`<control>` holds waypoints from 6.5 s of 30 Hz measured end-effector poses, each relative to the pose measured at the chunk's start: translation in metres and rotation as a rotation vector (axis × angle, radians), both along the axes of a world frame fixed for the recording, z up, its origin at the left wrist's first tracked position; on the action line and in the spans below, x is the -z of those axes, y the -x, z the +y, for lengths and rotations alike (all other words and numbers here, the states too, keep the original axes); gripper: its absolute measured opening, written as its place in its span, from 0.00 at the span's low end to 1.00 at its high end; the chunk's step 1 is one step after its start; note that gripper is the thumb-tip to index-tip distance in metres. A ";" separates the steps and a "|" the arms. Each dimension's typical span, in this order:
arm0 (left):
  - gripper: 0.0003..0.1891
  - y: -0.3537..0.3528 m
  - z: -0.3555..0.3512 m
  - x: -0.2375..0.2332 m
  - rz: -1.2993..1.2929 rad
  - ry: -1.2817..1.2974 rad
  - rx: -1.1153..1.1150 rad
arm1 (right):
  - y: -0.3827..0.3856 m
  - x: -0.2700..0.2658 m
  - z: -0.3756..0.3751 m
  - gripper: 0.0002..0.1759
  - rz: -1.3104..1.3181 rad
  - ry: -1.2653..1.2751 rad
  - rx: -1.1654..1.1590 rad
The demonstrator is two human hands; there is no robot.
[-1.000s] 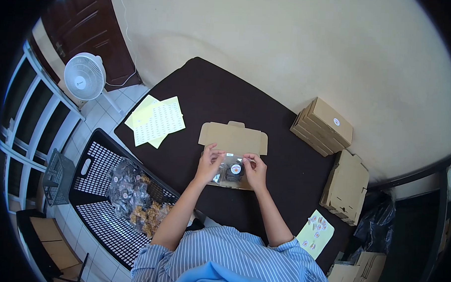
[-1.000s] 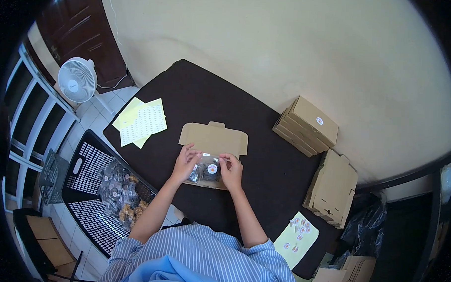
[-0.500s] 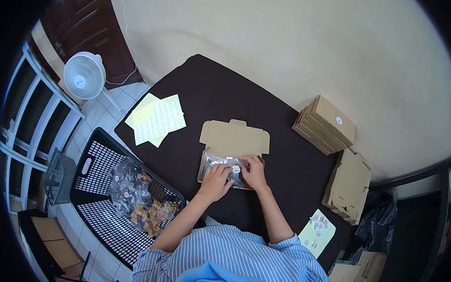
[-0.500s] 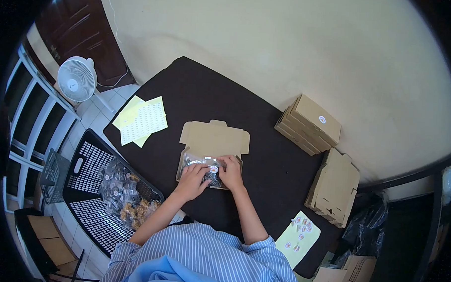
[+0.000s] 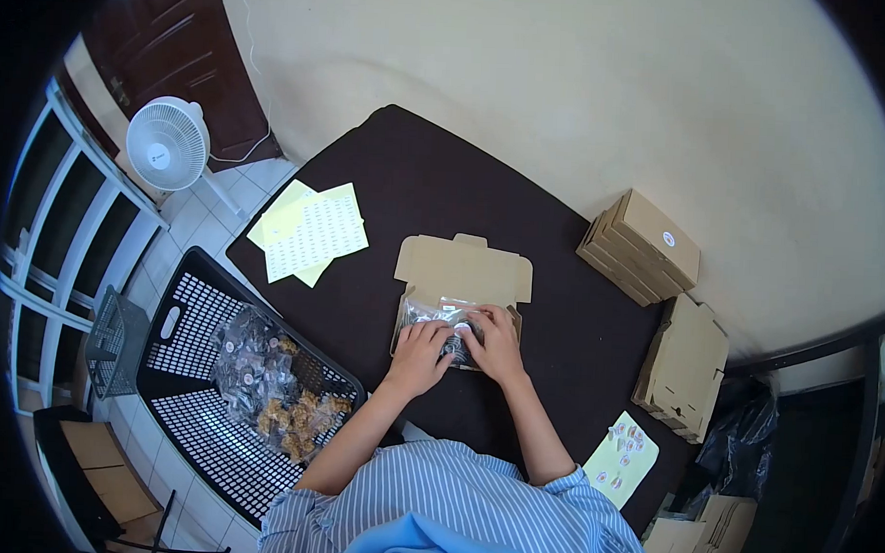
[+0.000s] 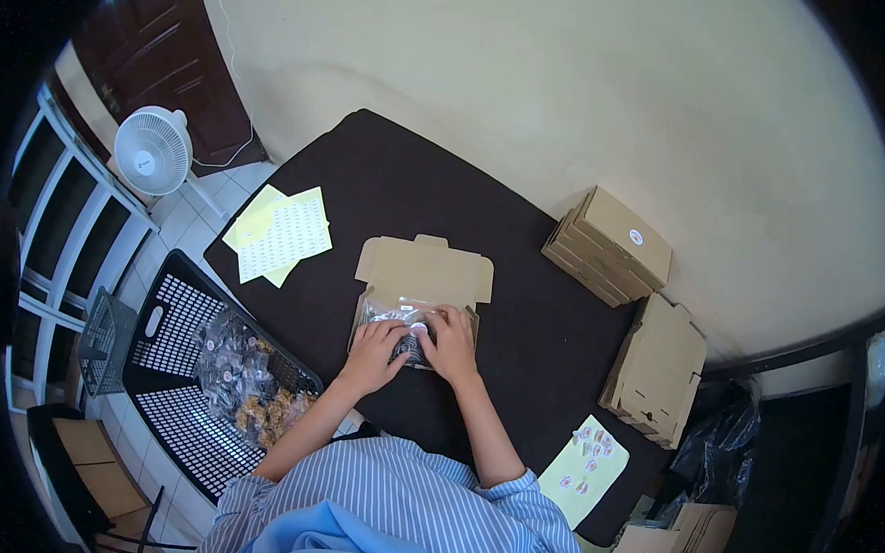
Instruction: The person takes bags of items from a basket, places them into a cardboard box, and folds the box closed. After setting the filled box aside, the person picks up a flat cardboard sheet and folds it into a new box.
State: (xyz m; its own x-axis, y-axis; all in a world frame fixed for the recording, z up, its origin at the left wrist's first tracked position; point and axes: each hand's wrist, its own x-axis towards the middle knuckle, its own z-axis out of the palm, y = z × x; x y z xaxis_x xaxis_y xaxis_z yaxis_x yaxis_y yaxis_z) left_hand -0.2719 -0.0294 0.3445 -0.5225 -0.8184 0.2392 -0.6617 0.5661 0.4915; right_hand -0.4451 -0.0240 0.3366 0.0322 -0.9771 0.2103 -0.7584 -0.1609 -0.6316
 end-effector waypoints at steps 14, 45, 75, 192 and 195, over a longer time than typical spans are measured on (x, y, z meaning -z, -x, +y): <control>0.16 -0.147 0.072 0.011 0.324 0.006 -0.757 | -0.096 -0.015 0.039 0.11 0.081 0.329 -0.140; 0.39 -0.413 0.024 0.249 -0.365 -0.684 -1.458 | -0.226 0.001 0.051 0.13 0.234 -0.148 -0.698; 0.34 -0.321 0.021 0.289 -0.556 -0.725 -0.892 | -0.226 0.004 0.052 0.15 0.188 -0.141 -0.702; 0.16 -0.028 -0.098 0.020 0.380 -0.170 -0.315 | 0.045 0.009 -0.019 0.09 -0.200 0.128 0.505; 0.13 -0.031 -0.097 0.010 0.370 -0.206 -0.366 | 0.039 -0.004 -0.018 0.05 -0.257 0.129 0.585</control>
